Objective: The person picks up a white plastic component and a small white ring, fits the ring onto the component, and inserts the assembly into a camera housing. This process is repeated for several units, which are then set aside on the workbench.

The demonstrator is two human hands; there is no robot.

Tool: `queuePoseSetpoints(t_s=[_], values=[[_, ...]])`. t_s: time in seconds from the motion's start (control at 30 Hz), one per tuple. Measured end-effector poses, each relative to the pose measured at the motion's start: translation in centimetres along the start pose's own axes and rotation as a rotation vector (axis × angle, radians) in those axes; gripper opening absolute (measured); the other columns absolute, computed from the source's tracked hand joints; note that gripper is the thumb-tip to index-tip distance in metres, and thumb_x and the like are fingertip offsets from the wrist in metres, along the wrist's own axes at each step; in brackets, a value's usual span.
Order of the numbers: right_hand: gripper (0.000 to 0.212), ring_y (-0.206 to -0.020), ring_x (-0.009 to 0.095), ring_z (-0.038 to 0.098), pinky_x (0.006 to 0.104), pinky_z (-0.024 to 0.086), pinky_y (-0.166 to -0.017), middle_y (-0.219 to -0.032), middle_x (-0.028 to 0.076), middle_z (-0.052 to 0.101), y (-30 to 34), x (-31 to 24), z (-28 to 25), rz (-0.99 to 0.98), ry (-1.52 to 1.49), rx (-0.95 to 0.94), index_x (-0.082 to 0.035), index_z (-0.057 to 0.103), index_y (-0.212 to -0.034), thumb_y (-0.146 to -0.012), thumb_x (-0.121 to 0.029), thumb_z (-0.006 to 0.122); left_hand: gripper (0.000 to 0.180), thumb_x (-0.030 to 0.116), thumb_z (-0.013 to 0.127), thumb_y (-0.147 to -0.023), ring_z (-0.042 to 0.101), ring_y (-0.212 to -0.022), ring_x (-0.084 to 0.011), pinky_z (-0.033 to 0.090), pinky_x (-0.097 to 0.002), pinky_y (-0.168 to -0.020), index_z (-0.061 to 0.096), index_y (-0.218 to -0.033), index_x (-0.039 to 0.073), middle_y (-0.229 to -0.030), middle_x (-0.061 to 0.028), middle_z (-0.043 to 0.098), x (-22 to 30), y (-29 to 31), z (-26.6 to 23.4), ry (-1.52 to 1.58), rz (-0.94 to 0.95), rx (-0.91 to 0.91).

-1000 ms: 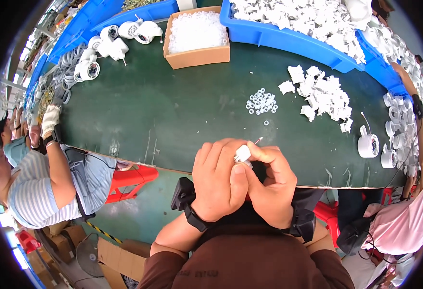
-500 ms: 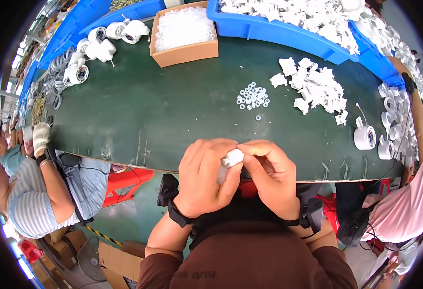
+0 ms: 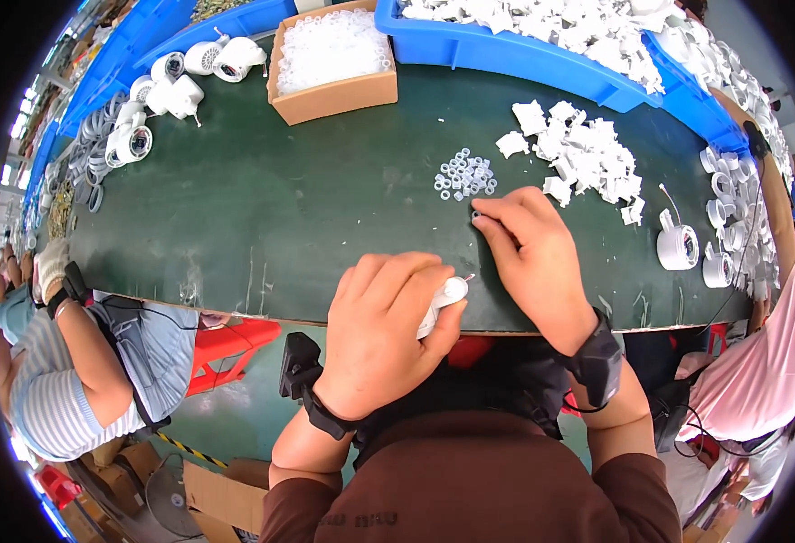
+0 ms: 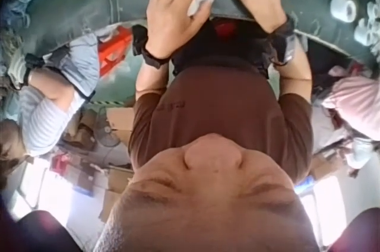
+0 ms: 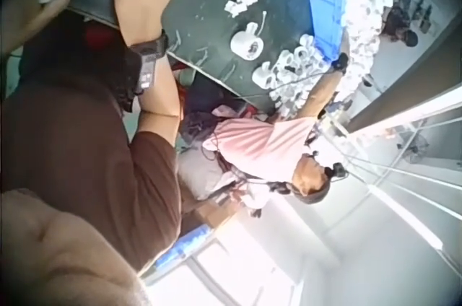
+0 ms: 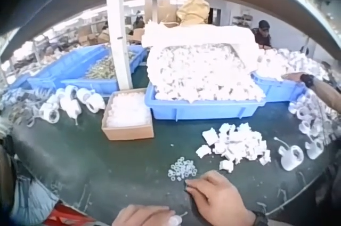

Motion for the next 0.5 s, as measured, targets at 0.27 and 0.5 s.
queuePoseSetpoints(t_s=[0.27,0.5], values=[[0.013,-0.088,0.013,0.062,0.028,0.05,-0.077,-0.097,0.004,0.064,1.0,-1.9,-1.6,0.313,-0.62,-0.24,0.0,0.073,-0.104,-0.092,0.002,0.071,0.028,0.009,0.079,-0.077,0.063,-0.089,-0.0303,0.051,-0.0403,-0.077,0.071,-0.103,0.005,-0.105,-0.008,0.069,-0.2,0.4,-0.4,-0.043,-0.04,-0.013],[0.016,-0.1,0.011,0.063,0.0265,0.054,-0.086,-0.116,0.006,0.065,2.6,-2.8,-0.7,0.271,-0.931,-0.321,-0.001,0.074,-0.111,-0.096,0.002,0.068,0.029,0.007,0.078,-0.075,0.063,-0.088,-0.0302,0.05,-0.04,-0.076,0.069,-0.102,0.005,-0.104,-0.0081,0.069,-0.5,0.1,-0.1,-0.04,-0.02,-0.013]])
Point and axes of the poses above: each hand's wrist, its own y-axis away from the middle knuckle, its own z-axis out of the palm, x = y × z, the point moved 1 cm from there along -y, towards the middle knuckle
